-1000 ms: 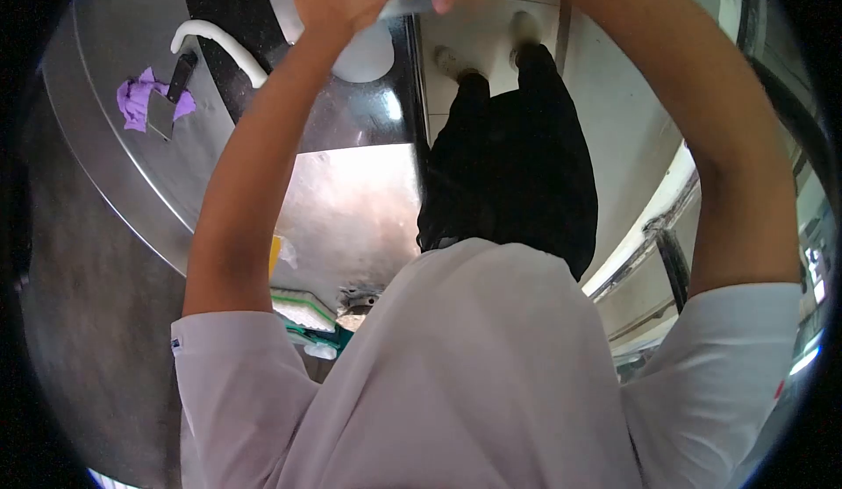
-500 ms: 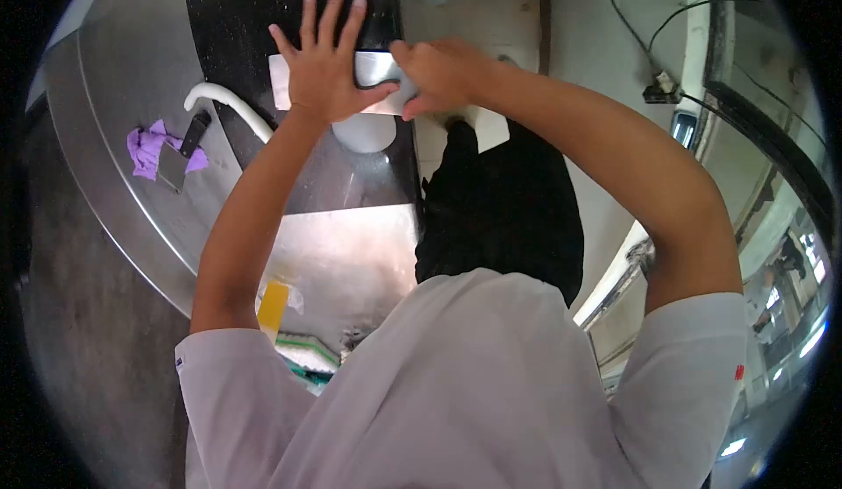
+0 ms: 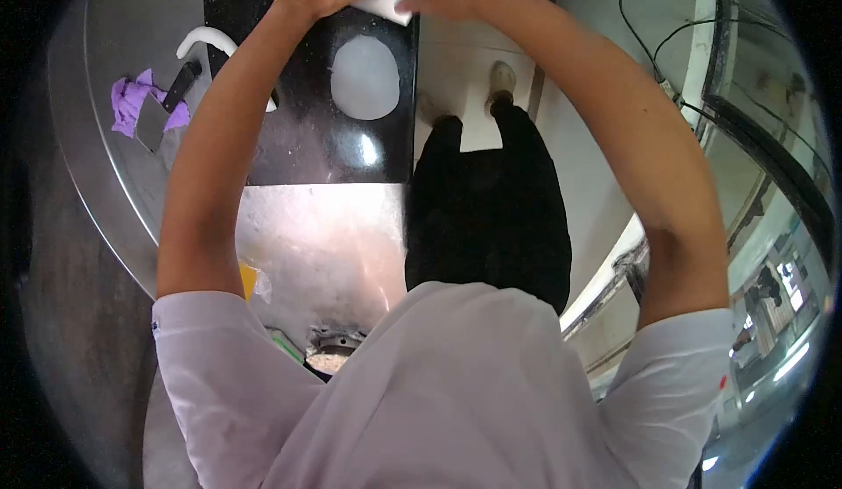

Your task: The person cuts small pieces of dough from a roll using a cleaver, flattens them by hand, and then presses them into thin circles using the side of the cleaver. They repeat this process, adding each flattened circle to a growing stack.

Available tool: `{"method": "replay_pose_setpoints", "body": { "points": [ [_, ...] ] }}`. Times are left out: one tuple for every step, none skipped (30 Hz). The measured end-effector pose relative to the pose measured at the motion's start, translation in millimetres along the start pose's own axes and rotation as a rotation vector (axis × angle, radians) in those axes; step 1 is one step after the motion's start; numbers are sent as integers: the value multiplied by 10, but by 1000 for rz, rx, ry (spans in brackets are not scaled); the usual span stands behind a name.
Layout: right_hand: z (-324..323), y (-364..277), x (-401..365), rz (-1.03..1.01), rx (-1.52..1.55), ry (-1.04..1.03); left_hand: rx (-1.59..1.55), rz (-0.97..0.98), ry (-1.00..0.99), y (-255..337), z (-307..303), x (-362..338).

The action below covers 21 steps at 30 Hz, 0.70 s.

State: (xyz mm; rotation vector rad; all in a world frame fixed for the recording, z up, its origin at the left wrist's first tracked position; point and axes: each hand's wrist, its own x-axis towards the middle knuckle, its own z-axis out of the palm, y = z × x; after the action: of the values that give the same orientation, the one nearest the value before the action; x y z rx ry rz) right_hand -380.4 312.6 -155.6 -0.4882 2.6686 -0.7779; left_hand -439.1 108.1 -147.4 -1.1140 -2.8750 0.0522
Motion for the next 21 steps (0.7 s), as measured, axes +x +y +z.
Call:
{"method": "replay_pose_setpoints", "body": {
  "points": [
    [-60, 19, 108, 36, 49, 34, -17, 0, 245, -57, 61, -14],
    [-72, 27, 121, 29, 43, 44, -6, -59, 274, -71, 138, -112],
    [-22, 37, 89, 7, 261, 211, -106, 46, 169, -89, 137, -295],
    [73, 36, 40, -14, 484, 371, -208, 148, 56, -79, 125, -527],
    [190, 162, -96, 267, 342, -3, -244, 306, -1, -14, 99, -724],
    [360, 80, -456, 88, 233, 149, -279, 463, -59, 45, 51, -919],
    [671, 107, -852, 50, 375, 41, -262, 557, -126, 152, -26, -1084],
    [930, -47, -1311, 183, 417, -2, -64, 641, -140, 243, -224, -1154],
    [1013, -225, -1732, 243, 627, -39, -102, 544, -210, 337, -259, -1158],
    [1146, -325, -2115, 274, 642, -27, -133, 441, -272, 407, -280, -1134],
    [1118, -447, -2438, 338, 620, -75, -159, 446, -243, 410, -268, -1078],
    [1180, -491, -2745, 284, 552, -55, -149, 434, -236, 405, -283, -1026],
    [1070, -598, -2940, 411, 637, -189, -128, 450, -290, 395, -307, -955],
    [1031, -579, -3099, 398, 623, -189, -111, 464, -345, 385, -313, -898],
    [978, -558, -3207, 455, 595, -236, -160, 457, -363, 380, -308, -848],
    [946, -501, -3257, 511, 564, -279, -154, 445, -349, 362, -312, -810],
    [910, -391, -3249, 463, 581, -176, -152, 470, -361, 341, -324, -776],
    [783, -339, -3113, 411, 597, -74, -149, 495, -373, 317, -367, -749],
    [658, -272, -2934, 448, 420, -48, -137, 482, -359, 301, -402, -738],
    [612, -149, -2692, 344, 414, 66, -135, 493, -356, 298, -417, -748],
    [564, -20, -2407, 239, 409, 178, -134, 503, -353, 302, -426, -759]
  ]
}}
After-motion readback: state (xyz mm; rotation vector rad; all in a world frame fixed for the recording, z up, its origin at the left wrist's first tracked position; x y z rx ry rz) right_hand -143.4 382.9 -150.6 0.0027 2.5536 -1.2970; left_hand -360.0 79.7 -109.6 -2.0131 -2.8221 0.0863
